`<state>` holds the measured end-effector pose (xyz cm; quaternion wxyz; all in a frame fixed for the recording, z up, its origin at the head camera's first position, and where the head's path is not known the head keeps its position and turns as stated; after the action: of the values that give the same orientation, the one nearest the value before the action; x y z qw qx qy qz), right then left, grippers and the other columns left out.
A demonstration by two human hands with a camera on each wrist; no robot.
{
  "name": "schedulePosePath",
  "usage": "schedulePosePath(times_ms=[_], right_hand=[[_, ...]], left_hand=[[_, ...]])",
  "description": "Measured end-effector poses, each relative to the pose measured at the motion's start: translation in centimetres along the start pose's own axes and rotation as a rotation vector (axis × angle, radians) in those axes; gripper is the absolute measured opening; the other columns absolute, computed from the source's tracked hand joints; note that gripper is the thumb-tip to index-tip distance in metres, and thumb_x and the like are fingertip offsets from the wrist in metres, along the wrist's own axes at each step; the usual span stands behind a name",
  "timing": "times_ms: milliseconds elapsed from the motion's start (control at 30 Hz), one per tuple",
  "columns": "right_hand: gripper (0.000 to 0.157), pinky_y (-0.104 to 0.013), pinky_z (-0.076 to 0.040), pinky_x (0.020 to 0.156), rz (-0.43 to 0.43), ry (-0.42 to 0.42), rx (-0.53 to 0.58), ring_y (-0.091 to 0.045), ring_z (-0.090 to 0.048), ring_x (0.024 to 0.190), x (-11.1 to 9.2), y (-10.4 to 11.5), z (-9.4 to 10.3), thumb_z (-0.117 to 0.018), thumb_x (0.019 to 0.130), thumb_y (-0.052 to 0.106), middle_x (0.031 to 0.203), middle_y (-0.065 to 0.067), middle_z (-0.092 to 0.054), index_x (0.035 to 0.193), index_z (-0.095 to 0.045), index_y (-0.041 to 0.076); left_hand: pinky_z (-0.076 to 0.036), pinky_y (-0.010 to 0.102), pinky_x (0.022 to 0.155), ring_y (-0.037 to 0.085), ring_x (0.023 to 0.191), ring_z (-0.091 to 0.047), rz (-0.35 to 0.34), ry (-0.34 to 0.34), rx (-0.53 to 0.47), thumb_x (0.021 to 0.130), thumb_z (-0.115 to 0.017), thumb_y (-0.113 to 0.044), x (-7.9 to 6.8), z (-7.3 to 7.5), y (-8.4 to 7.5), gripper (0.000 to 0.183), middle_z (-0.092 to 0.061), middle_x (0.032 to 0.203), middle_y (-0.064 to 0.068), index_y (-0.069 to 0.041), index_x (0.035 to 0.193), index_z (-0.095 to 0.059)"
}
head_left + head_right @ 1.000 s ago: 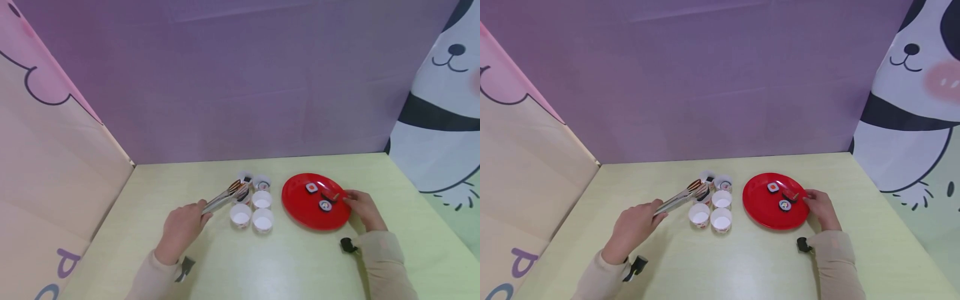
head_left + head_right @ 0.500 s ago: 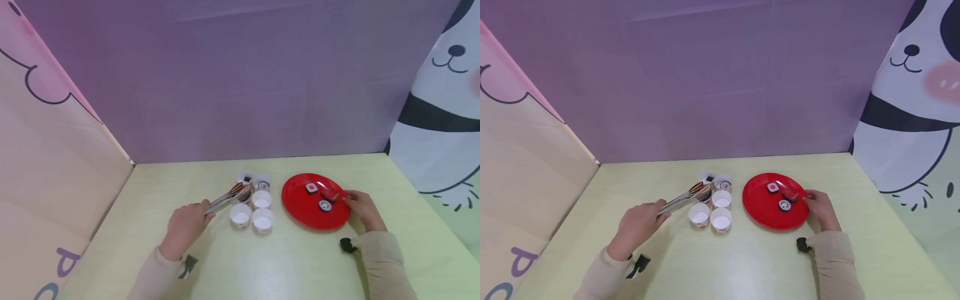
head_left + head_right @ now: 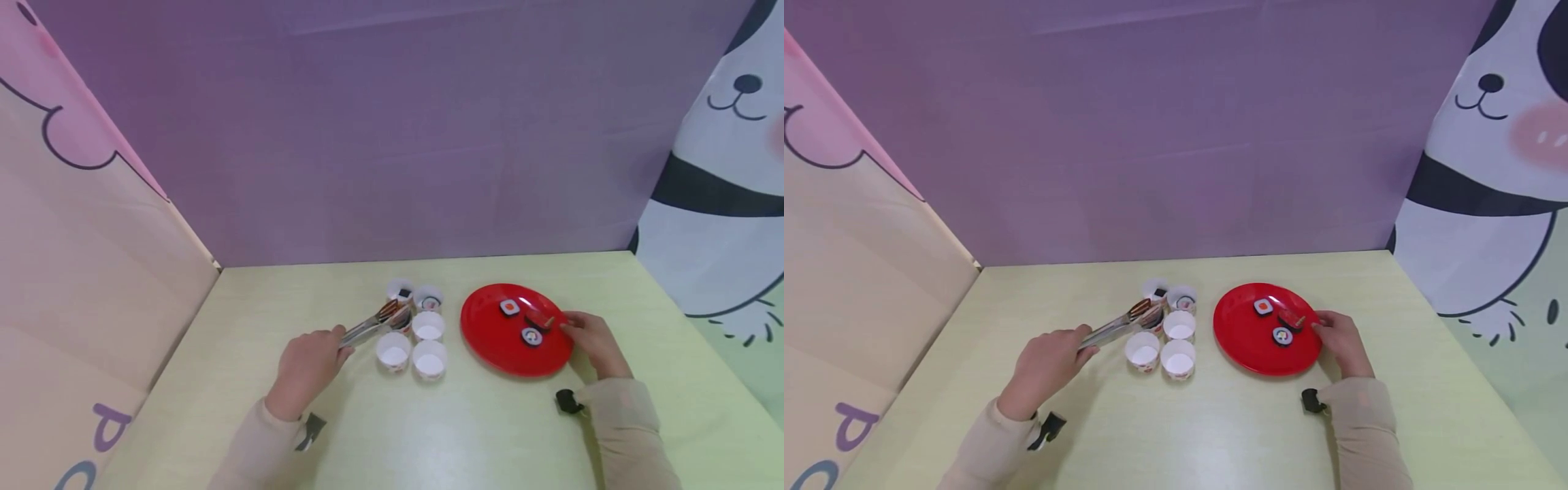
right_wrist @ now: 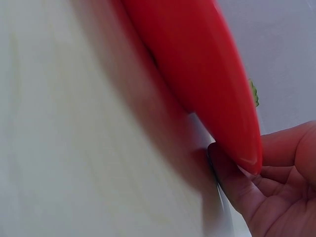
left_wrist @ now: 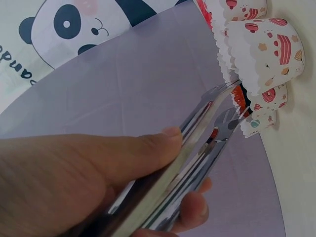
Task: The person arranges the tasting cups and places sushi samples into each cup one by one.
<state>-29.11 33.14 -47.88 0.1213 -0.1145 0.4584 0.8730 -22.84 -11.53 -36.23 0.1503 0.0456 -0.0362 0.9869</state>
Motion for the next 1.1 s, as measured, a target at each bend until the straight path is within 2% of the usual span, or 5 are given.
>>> schedulePosePath(times_ms=[500, 900, 1100], right_hand=[[0.05, -0.054, -0.038, 0.098, 0.021, -0.01, -0.012, -0.047, -0.038, 0.119, -0.14, 0.23, 0.02, -0.04, 0.099, 0.017, 0.135, -0.035, -0.037, 0.138, -0.031, -0.014], [0.05, -0.054, -0.039, 0.097, 0.01, -0.012, -0.017, -0.047, -0.039, 0.118, -0.19, 0.17, 0.09, -0.041, 0.099, 0.017, 0.134, -0.035, -0.036, 0.137, -0.031, -0.013], [0.049, -0.053, -0.04, 0.097, 0.003, -0.017, -0.024, -0.046, -0.039, 0.118, -0.09, 0.15, 0.07, -0.041, 0.099, 0.017, 0.134, -0.034, -0.037, 0.138, -0.032, -0.013]], left_hand=[[-0.032, 0.024, 0.041, 0.012, 0.048, -0.039, 0.009, 0.052, 0.02, 0.088, -0.065, -0.033, 0.12, 0.11, -0.18, 0.026, -0.043, 0.057, -0.002, -0.008, 0.087, -0.059], [-0.031, 0.024, 0.042, 0.012, 0.048, -0.038, 0.013, 0.05, 0.011, 0.088, -0.065, -0.032, 0.23, 0.29, -0.29, 0.025, -0.043, 0.057, -0.001, -0.008, 0.087, -0.058], [-0.032, 0.025, 0.041, 0.013, 0.048, -0.039, 0.005, 0.019, 0.005, 0.087, -0.066, -0.031, 0.23, 0.63, -0.42, 0.025, -0.043, 0.057, -0.001, -0.007, 0.085, -0.057]])
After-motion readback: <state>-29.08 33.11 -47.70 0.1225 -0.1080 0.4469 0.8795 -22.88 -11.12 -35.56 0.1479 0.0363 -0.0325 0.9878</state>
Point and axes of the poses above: each hand's wrist, its own x-axis towards the middle knuckle, its own z-axis out of the back of the hand, y = z × x, the point moved 7 cm from there along x, towards the middle knuckle
